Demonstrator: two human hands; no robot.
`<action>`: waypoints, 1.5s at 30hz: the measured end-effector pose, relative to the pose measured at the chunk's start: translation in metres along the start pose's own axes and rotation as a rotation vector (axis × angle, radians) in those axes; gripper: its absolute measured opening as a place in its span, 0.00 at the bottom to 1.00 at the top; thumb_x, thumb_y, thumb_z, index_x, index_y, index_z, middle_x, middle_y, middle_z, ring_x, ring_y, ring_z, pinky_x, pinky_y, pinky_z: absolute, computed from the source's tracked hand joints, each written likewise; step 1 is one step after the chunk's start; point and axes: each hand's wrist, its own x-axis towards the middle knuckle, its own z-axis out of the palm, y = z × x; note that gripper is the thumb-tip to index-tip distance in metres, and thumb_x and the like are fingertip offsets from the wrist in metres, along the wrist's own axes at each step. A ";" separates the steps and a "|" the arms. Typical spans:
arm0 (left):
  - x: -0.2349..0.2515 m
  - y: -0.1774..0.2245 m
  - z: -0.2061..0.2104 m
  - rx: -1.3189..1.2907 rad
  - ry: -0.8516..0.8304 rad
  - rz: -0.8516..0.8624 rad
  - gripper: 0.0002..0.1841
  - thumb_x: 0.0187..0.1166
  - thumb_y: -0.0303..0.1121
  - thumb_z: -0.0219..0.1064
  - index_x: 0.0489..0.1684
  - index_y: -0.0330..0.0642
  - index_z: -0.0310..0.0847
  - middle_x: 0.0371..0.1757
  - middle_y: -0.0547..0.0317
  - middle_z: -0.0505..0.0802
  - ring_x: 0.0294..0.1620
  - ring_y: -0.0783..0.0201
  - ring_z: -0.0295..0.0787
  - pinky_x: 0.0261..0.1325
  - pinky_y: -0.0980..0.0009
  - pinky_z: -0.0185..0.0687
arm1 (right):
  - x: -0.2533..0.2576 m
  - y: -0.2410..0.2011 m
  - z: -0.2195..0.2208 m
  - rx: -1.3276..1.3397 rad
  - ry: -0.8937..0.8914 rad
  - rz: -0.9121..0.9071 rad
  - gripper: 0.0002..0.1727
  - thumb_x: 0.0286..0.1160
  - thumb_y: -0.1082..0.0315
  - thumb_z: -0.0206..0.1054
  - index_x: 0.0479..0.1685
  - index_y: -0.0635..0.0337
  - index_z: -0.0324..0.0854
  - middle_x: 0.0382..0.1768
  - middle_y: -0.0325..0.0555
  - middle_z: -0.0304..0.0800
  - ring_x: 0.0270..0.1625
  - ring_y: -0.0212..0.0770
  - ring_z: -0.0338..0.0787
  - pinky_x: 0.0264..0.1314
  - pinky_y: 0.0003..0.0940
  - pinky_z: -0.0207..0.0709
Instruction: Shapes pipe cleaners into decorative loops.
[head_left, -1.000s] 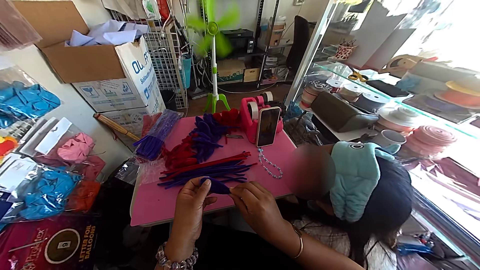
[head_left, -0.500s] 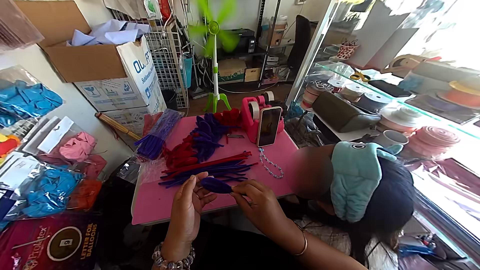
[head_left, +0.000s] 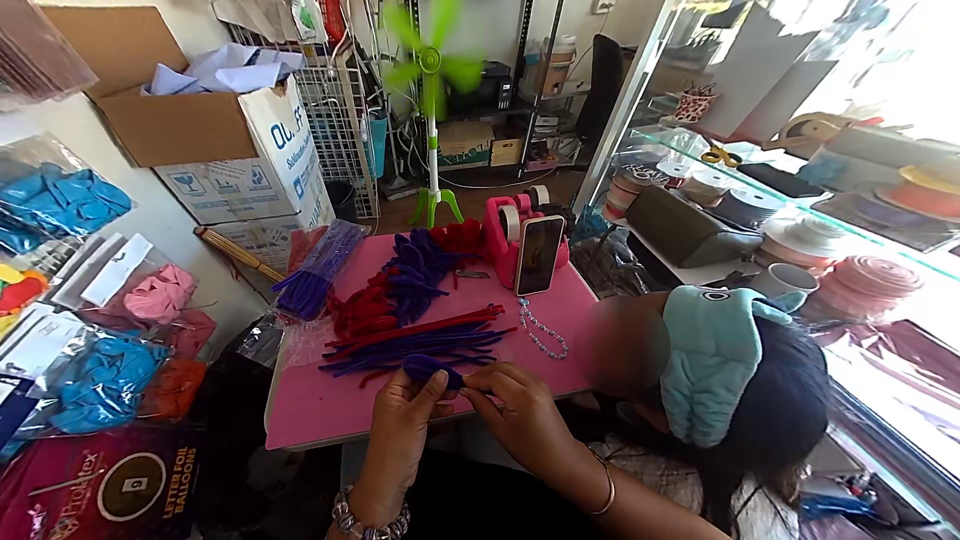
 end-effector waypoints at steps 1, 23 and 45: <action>-0.001 -0.002 0.002 -0.010 0.012 0.004 0.07 0.81 0.21 0.64 0.51 0.32 0.83 0.39 0.51 0.96 0.36 0.63 0.96 0.39 0.70 0.93 | 0.000 0.000 0.001 0.007 0.004 0.007 0.07 0.76 0.65 0.71 0.40 0.57 0.93 0.40 0.39 0.95 0.45 0.29 0.93 0.53 0.21 0.85; 0.001 -0.008 -0.012 0.047 0.101 0.141 0.07 0.83 0.23 0.62 0.52 0.34 0.83 0.41 0.56 0.95 0.37 0.66 0.95 0.38 0.71 0.94 | -0.017 -0.006 0.006 0.277 -0.065 0.276 0.07 0.73 0.66 0.72 0.40 0.61 0.91 0.34 0.40 0.90 0.36 0.23 0.87 0.41 0.14 0.81; -0.004 -0.007 -0.018 0.258 -0.087 0.176 0.04 0.79 0.25 0.67 0.43 0.36 0.87 0.34 0.61 0.95 0.31 0.71 0.92 0.33 0.76 0.90 | 0.013 -0.003 -0.054 0.411 -0.473 0.298 0.34 0.79 0.43 0.68 0.74 0.61 0.81 0.71 0.47 0.86 0.77 0.37 0.79 0.80 0.39 0.71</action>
